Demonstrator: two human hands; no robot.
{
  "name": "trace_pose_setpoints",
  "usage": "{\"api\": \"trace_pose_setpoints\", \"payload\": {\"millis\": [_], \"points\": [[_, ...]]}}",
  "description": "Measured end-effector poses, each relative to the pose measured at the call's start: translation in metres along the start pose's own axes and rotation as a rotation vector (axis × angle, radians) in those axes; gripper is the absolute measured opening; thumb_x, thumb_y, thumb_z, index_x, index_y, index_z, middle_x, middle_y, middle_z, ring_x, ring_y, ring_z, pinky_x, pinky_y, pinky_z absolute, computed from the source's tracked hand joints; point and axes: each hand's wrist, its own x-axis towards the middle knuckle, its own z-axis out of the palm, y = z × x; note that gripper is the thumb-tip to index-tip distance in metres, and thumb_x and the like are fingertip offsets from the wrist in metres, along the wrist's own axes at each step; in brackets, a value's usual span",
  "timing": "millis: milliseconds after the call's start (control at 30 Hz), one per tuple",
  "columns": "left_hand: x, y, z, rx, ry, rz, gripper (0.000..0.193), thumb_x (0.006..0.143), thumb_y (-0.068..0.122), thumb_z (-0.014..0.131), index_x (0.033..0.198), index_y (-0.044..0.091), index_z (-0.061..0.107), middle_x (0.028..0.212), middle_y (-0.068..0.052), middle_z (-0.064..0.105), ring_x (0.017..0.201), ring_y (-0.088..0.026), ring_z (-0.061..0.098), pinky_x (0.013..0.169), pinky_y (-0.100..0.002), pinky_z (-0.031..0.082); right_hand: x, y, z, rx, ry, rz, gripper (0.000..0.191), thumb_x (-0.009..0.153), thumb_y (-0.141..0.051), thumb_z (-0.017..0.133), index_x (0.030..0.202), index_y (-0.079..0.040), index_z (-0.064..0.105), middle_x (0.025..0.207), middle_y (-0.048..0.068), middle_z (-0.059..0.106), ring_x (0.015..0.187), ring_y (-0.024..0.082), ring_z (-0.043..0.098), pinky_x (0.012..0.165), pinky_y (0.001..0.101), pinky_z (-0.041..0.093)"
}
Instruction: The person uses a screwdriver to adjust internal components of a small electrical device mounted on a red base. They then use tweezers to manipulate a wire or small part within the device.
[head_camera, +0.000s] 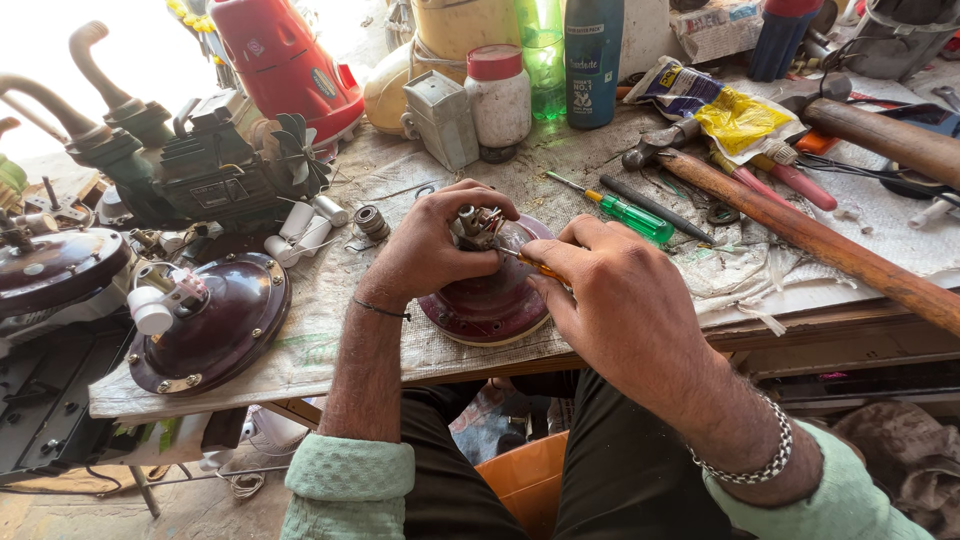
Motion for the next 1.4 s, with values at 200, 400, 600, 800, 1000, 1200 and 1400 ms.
{"api": "trace_pose_setpoints", "payload": {"millis": [200, 400, 600, 800, 1000, 1200, 1400], "points": [[0.000, -0.001, 0.000, -0.004, -0.005, -0.027, 0.044, 0.067, 0.010, 0.078, 0.111, 0.009, 0.075, 0.108, -0.004, 0.069, 0.101, -0.015, 0.067, 0.094, -0.029, 0.054, 0.002, 0.003, -0.001, 0.030, 0.005, -0.003, 0.024, 0.080, -0.010, 0.076, 0.099, 0.003, 0.071, 0.092, 0.017, 0.065, 0.080, 0.032, 0.069, 0.067, 0.0420, 0.055], [0.000, -0.002, 0.000, 0.000, -0.015, -0.034, 0.044, 0.066, 0.010, 0.080, 0.110, 0.009, 0.075, 0.106, -0.004, 0.067, 0.099, -0.015, 0.065, 0.092, -0.029, 0.053, 0.001, 0.006, 0.004, -0.058, -0.013, 0.066, 0.018, 0.093, -0.021, 0.075, 0.092, -0.003, 0.073, 0.082, 0.013, 0.068, 0.076, 0.032, 0.070, 0.066, 0.0435, 0.054], [0.000, -0.002, 0.000, -0.013, 0.001, 0.021, 0.045, 0.066, 0.009, 0.079, 0.110, 0.008, 0.074, 0.108, -0.003, 0.068, 0.104, -0.015, 0.066, 0.096, -0.029, 0.053, 0.004, 0.013, 0.003, 0.060, 0.057, -0.122, 0.028, 0.083, -0.021, 0.071, 0.094, 0.004, 0.066, 0.087, 0.017, 0.066, 0.073, 0.030, 0.069, 0.063, 0.0413, 0.055], [-0.001, -0.001, 0.000, 0.012, 0.000, -0.042, 0.044, 0.067, 0.011, 0.080, 0.110, 0.009, 0.074, 0.101, -0.004, 0.065, 0.095, -0.016, 0.064, 0.090, -0.029, 0.053, 0.002, 0.008, 0.005, -0.145, -0.085, 0.182, 0.025, 0.097, -0.028, 0.074, 0.088, -0.005, 0.072, 0.082, 0.013, 0.070, 0.074, 0.031, 0.071, 0.063, 0.0441, 0.055], [-0.001, 0.000, 0.000, 0.000, 0.010, 0.022, 0.046, 0.065, 0.010, 0.079, 0.110, 0.009, 0.074, 0.104, -0.003, 0.066, 0.099, -0.015, 0.064, 0.092, -0.029, 0.053, 0.003, 0.010, 0.000, 0.116, 0.093, -0.164, 0.032, 0.085, -0.023, 0.070, 0.096, 0.005, 0.063, 0.085, 0.019, 0.067, 0.073, 0.033, 0.070, 0.062, 0.0431, 0.054], [-0.002, 0.000, 0.001, 0.003, 0.018, -0.009, 0.044, 0.066, 0.010, 0.079, 0.110, 0.009, 0.074, 0.106, -0.004, 0.066, 0.100, -0.017, 0.064, 0.093, -0.029, 0.053, 0.000, 0.004, 0.004, -0.145, -0.108, 0.207, 0.030, 0.099, -0.031, 0.070, 0.088, -0.003, 0.068, 0.083, 0.014, 0.071, 0.076, 0.034, 0.071, 0.064, 0.0446, 0.054], [-0.001, 0.001, 0.000, 0.010, 0.021, 0.007, 0.045, 0.064, 0.009, 0.080, 0.109, 0.009, 0.074, 0.107, -0.003, 0.068, 0.102, -0.016, 0.066, 0.096, -0.029, 0.052, 0.007, 0.010, 0.005, 0.102, -0.022, 0.021, 0.030, 0.091, -0.026, 0.074, 0.096, 0.002, 0.065, 0.088, 0.016, 0.068, 0.075, 0.028, 0.070, 0.068, 0.0410, 0.055]]}}
